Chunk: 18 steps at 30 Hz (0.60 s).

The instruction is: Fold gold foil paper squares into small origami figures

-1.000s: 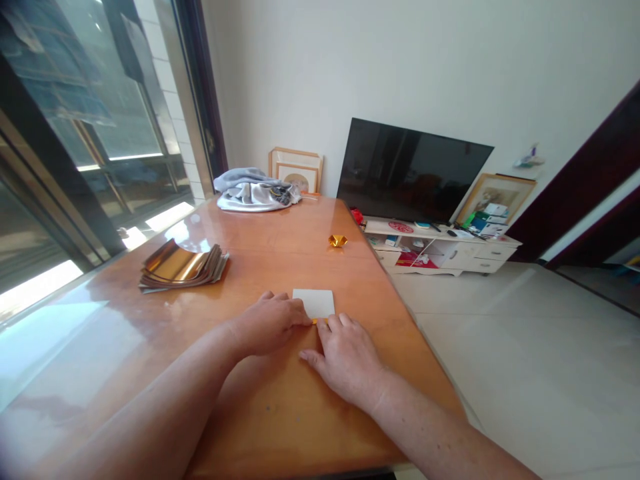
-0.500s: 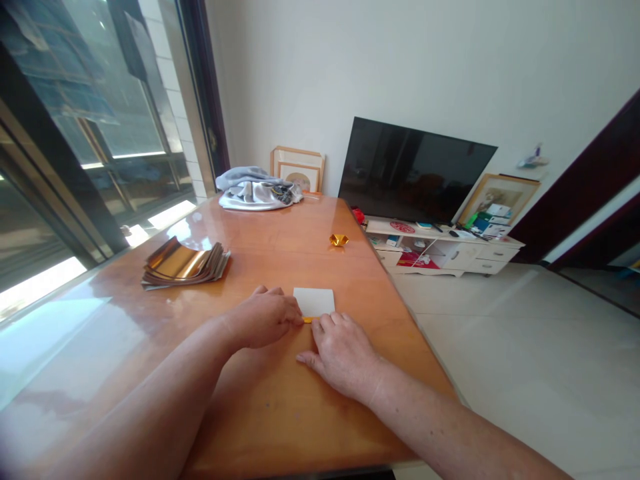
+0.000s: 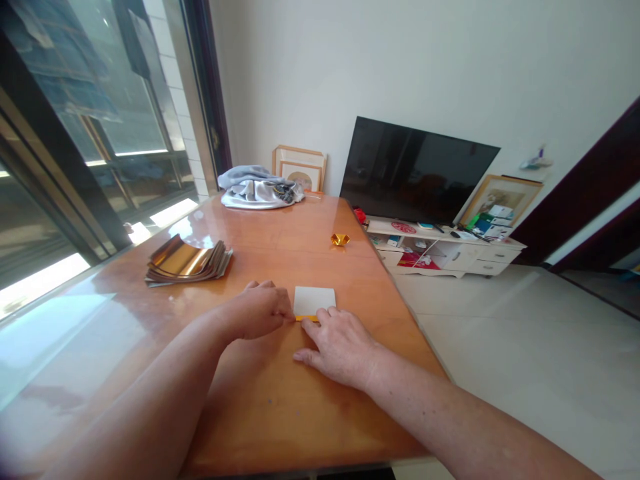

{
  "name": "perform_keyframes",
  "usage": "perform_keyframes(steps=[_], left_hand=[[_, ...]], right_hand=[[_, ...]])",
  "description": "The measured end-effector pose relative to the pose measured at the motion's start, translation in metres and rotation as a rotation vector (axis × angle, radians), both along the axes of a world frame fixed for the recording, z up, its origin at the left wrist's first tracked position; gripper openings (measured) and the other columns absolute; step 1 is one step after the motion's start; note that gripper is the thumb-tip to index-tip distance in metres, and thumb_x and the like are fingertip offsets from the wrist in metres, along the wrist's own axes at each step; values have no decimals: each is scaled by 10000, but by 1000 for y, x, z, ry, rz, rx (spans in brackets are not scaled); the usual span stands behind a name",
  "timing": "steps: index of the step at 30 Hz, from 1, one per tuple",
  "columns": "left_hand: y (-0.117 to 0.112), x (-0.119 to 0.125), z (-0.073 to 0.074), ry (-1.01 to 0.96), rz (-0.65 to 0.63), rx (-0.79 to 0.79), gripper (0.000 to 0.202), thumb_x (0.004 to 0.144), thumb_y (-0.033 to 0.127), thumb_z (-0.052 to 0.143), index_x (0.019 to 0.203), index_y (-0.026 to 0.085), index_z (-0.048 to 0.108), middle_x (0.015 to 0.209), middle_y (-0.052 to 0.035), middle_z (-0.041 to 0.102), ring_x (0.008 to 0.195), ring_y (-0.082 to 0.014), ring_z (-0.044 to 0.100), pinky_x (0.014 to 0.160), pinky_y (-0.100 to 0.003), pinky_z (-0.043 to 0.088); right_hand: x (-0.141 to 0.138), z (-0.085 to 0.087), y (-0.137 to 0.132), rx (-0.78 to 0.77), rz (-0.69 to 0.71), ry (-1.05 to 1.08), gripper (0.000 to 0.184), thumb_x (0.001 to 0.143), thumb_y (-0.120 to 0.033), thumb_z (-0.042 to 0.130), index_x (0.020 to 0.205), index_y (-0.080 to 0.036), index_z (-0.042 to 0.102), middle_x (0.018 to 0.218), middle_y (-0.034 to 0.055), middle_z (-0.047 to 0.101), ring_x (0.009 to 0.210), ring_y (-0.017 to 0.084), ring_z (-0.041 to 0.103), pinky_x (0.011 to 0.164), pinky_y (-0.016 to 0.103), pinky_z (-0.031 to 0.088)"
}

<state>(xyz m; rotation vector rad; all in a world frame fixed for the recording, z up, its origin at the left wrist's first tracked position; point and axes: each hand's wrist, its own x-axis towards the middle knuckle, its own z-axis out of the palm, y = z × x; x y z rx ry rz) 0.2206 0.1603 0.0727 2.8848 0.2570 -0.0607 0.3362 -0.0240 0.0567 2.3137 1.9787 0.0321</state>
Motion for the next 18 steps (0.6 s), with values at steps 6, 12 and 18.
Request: perform_keyframes(steps=[6,12,18], left_hand=[[6,0,-3,-6,31,-14,258,836,251,546,897,312,789,1016,-54,743,1025,-273,576,941,-423,394],[6,1,-2,14,17,-30,270,842,244,549,921,328,794,1038,-39,746,972,-256,613,951,-416,414],[9,4,-5,16,54,-71,277,838,237,548,929,318,797,1028,-28,755,973,-235,644,911,-339,464]], right_hand=[[-1,2,4,-12,14,19,636,903,-721,434,1327,-281,608,1071,125,641,974,292,604,856,401,457],[-1,6,5,-18,35,25,663,874,-766,429,1269,-281,651,1059,122,635,968,297,599,875,409,450],[-2,6,7,-23,63,28,719,844,-793,450,1335,-295,616,1099,131,638,997,315,601,886,421,446]])
